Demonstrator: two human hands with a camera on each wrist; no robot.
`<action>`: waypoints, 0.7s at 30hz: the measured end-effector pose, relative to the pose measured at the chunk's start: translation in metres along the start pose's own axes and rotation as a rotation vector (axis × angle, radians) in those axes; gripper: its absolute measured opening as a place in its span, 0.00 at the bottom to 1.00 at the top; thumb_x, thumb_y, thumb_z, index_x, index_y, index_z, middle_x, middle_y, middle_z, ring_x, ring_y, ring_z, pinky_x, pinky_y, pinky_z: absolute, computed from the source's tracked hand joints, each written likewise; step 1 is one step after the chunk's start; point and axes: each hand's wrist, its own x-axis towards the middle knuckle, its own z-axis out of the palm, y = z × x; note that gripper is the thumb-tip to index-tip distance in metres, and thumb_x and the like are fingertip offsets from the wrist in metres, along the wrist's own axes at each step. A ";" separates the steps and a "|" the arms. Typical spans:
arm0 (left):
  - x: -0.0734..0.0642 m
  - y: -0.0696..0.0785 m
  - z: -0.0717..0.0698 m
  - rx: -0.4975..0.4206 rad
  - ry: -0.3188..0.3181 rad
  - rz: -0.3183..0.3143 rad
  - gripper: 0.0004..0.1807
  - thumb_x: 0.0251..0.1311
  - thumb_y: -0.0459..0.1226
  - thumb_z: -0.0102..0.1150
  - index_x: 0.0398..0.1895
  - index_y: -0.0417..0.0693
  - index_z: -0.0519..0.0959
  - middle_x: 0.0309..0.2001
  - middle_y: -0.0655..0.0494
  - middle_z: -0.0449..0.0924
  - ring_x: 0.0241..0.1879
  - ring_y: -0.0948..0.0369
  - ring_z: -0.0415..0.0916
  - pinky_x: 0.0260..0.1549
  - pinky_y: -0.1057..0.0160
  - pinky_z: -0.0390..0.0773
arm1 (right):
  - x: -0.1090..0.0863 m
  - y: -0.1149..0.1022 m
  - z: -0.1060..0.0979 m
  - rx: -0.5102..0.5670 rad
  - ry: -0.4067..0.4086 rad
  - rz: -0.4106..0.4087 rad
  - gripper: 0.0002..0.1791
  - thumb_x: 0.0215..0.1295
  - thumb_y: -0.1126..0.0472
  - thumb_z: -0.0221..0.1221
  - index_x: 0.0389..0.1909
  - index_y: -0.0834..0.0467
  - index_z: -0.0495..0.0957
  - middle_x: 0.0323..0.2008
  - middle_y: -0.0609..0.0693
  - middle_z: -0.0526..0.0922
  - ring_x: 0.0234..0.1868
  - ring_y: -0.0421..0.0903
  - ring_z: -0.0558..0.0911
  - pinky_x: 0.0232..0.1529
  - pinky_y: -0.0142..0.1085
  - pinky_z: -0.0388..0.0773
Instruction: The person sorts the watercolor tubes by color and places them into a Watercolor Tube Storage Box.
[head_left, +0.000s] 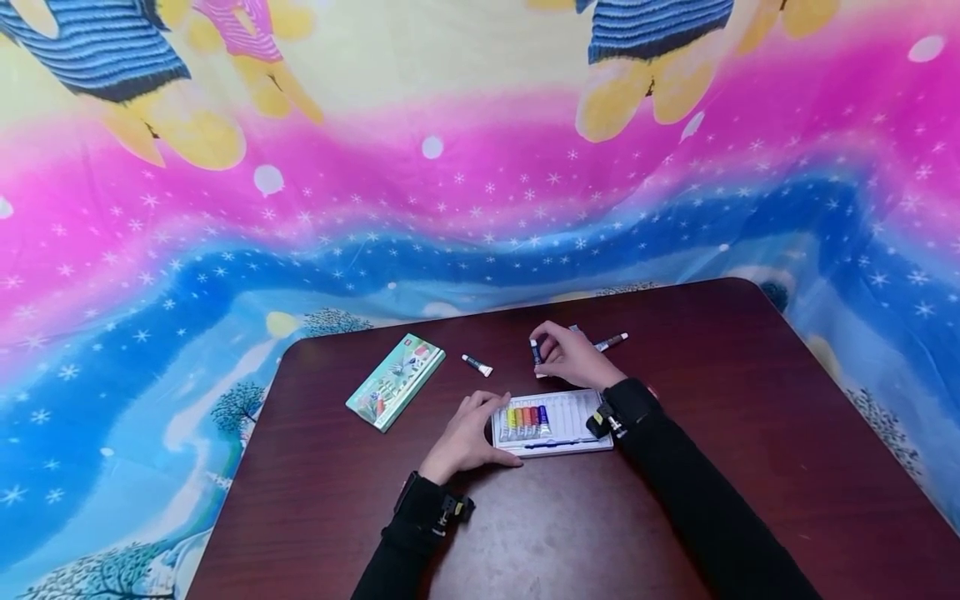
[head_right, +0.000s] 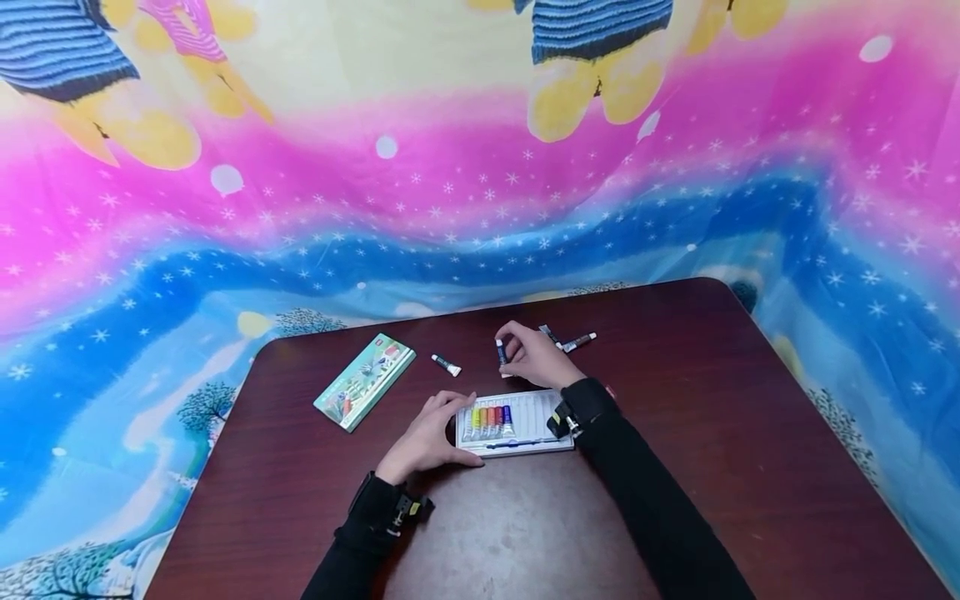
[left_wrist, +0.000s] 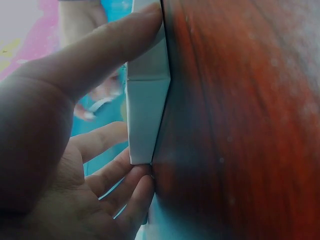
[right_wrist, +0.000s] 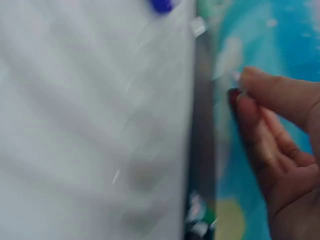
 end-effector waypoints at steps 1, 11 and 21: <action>0.000 0.000 0.000 -0.003 0.000 0.001 0.59 0.43 0.58 0.83 0.80 0.55 0.65 0.69 0.51 0.68 0.66 0.53 0.65 0.65 0.49 0.72 | -0.004 -0.004 -0.001 0.044 0.034 -0.017 0.30 0.62 0.66 0.72 0.64 0.58 0.74 0.40 0.54 0.82 0.37 0.44 0.86 0.43 0.37 0.85; 0.001 -0.001 0.002 -0.004 0.008 0.004 0.60 0.42 0.58 0.84 0.80 0.55 0.65 0.68 0.51 0.69 0.66 0.53 0.65 0.64 0.49 0.73 | -0.056 -0.064 -0.026 0.265 0.232 -0.149 0.31 0.58 0.66 0.75 0.63 0.53 0.79 0.42 0.54 0.84 0.38 0.43 0.87 0.42 0.31 0.84; 0.002 0.000 0.002 0.015 0.006 -0.004 0.60 0.41 0.59 0.84 0.79 0.55 0.65 0.68 0.51 0.69 0.66 0.53 0.65 0.65 0.49 0.72 | -0.073 -0.087 -0.031 0.140 0.287 -0.177 0.31 0.58 0.66 0.75 0.63 0.55 0.80 0.40 0.53 0.86 0.35 0.41 0.87 0.39 0.30 0.84</action>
